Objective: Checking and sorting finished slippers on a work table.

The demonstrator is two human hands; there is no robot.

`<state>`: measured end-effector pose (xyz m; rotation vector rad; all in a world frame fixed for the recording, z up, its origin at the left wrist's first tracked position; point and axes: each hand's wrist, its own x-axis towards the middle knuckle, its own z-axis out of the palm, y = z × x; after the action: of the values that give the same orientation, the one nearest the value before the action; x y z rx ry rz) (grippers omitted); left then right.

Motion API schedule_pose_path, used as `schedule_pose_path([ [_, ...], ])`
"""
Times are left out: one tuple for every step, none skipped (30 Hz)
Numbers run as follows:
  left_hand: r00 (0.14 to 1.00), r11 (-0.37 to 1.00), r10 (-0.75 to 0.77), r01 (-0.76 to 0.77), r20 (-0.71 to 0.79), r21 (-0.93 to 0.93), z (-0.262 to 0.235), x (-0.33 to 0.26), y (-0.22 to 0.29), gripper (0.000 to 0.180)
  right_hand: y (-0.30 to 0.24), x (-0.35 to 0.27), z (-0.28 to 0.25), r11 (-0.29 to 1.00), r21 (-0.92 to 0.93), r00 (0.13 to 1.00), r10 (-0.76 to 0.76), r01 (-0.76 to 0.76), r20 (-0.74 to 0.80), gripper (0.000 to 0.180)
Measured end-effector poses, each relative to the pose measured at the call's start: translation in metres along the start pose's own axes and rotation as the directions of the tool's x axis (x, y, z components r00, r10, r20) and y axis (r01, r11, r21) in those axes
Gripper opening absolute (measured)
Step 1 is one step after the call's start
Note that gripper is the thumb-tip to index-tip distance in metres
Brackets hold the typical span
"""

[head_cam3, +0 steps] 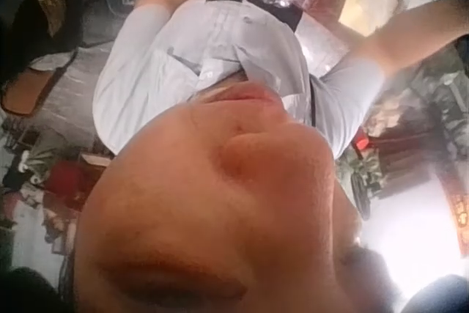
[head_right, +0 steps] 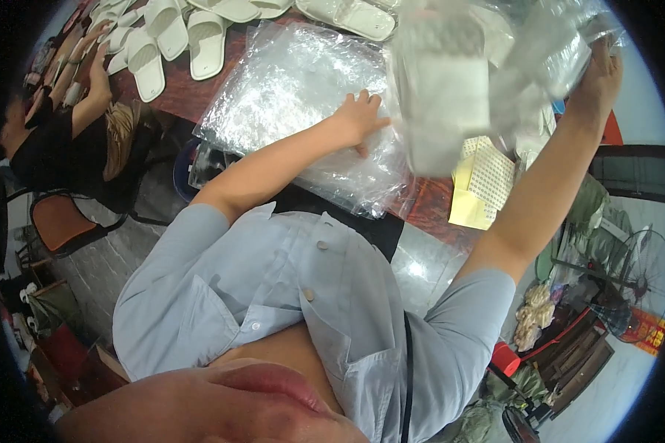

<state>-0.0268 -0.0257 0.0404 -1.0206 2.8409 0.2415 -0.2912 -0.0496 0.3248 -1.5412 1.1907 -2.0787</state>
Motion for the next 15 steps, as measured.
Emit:
schedule_pose_path([
  [1.0,1.0,-0.002,0.002,-0.024,-0.014,0.003,0.0,-0.001,0.103,-0.005,-0.009,0.003,0.99,0.0,0.988,0.142,-0.143,0.066,0.026],
  [0.999,1.0,-0.003,0.002,-0.049,-0.025,0.007,0.0,-0.002,0.101,0.001,-0.018,0.011,0.977,0.055,0.961,0.192,-0.207,0.199,0.028],
  [0.996,1.0,-0.016,0.014,-0.092,-0.017,0.013,-0.001,-0.001,0.1,0.01,-0.028,0.019,0.956,0.101,0.916,0.228,-0.275,0.328,0.03],
  [0.983,0.994,-0.056,0.038,-0.172,-0.103,0.019,-0.002,-0.001,0.097,0.021,-0.036,0.028,0.929,0.139,0.855,0.249,-0.344,0.454,0.033],
  [0.957,0.982,-0.114,0.068,-0.267,-0.174,0.026,-0.004,0.0,0.094,0.036,-0.041,0.041,0.94,0.053,0.833,0.271,-0.337,0.482,0.031],
  [0.924,0.971,-0.151,0.072,-0.352,-0.229,0.032,-0.007,0.0,0.091,0.05,-0.047,0.054,0.966,-0.021,0.738,0.211,-0.257,0.641,0.03],
  [0.909,0.985,-0.065,-0.009,-0.412,-0.173,0.037,-0.01,-0.004,0.088,0.074,-0.054,0.08,0.979,-0.189,0.683,0.185,-0.069,0.707,0.025],
  [0.87,0.971,-0.119,0.001,-0.479,-0.237,0.041,-0.013,-0.007,0.085,0.094,-0.06,0.109,0.965,-0.259,0.555,0.231,-0.028,0.799,0.025],
  [0.846,0.973,-0.101,-0.026,-0.524,-0.23,0.044,-0.017,-0.012,0.082,0.111,-0.076,0.134,0.973,-0.229,0.476,0.193,0.019,0.858,0.028],
  [0.825,0.976,-0.085,-0.043,-0.559,-0.212,0.045,-0.02,-0.016,0.08,0.123,-0.091,0.157,0.979,-0.193,0.393,0.152,0.066,0.907,0.031],
  [0.809,0.982,-0.076,-0.042,-0.583,-0.186,0.044,-0.022,-0.02,0.077,0.124,-0.099,0.165,0.965,-0.221,0.467,0.133,0.139,0.874,0.033],
  [0.796,0.987,-0.071,-0.032,-0.602,-0.158,0.043,-0.025,-0.023,0.075,0.122,-0.108,0.166,0.945,-0.254,0.537,0.107,0.207,0.837,0.036],
  [0.784,0.992,-0.069,-0.014,-0.617,-0.128,0.041,-0.026,-0.025,0.072,0.116,-0.113,0.165,0.918,-0.29,0.6,0.075,0.271,0.796,0.039],
  [0.78,0.995,-0.069,0.005,-0.622,-0.104,0.04,-0.028,-0.026,0.07,0.106,-0.114,0.161,0.904,-0.334,0.631,0.099,0.266,0.77,0.034],
  [0.78,0.996,-0.072,0.026,-0.622,-0.083,0.039,-0.028,-0.025,0.068,0.094,-0.113,0.154,0.887,-0.383,0.661,0.128,0.257,0.74,0.031],
])
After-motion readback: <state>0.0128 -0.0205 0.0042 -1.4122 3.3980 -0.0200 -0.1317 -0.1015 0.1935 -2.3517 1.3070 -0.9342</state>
